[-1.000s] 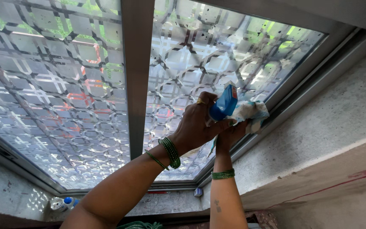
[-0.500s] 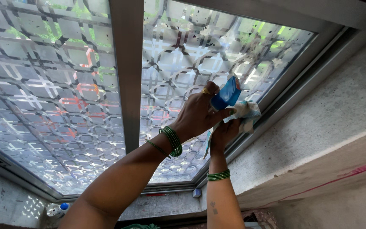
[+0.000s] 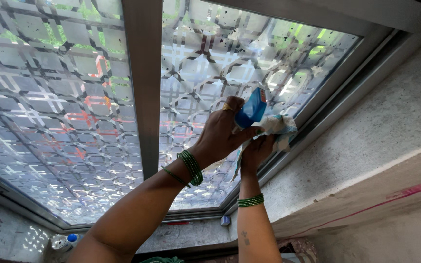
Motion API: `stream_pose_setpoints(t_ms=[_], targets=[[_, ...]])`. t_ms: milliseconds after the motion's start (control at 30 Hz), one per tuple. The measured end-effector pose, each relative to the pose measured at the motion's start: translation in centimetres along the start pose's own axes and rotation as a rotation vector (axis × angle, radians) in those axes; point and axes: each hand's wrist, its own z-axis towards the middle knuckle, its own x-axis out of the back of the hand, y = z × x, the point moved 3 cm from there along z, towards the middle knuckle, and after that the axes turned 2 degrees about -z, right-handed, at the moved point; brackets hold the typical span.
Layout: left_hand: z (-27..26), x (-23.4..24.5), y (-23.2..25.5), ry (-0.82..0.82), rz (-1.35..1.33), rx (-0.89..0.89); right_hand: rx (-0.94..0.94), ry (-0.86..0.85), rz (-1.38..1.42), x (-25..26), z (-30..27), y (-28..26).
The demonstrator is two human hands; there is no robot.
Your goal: The person sprays liquid on a window from a bottle and wipes the glass and metal frame with a cloth.
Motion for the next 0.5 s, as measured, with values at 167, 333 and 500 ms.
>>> stream_pose_setpoints(t_ms=[167, 333, 500], targets=[[0.2, 2.5, 1.0, -0.012, 0.090, 0.119, 0.125, 0.039, -0.170, -0.1, 0.1, -1.5], [-0.1, 4.5, 1.7, 0.047, 0.098, 0.286, 0.052, 0.095, -0.040, -1.2, 0.1, -0.8], [-0.8, 6.0, 1.5, 0.022, 0.076, 0.235, 0.082, 0.124, -0.057, -2.9, -1.1, -0.6]])
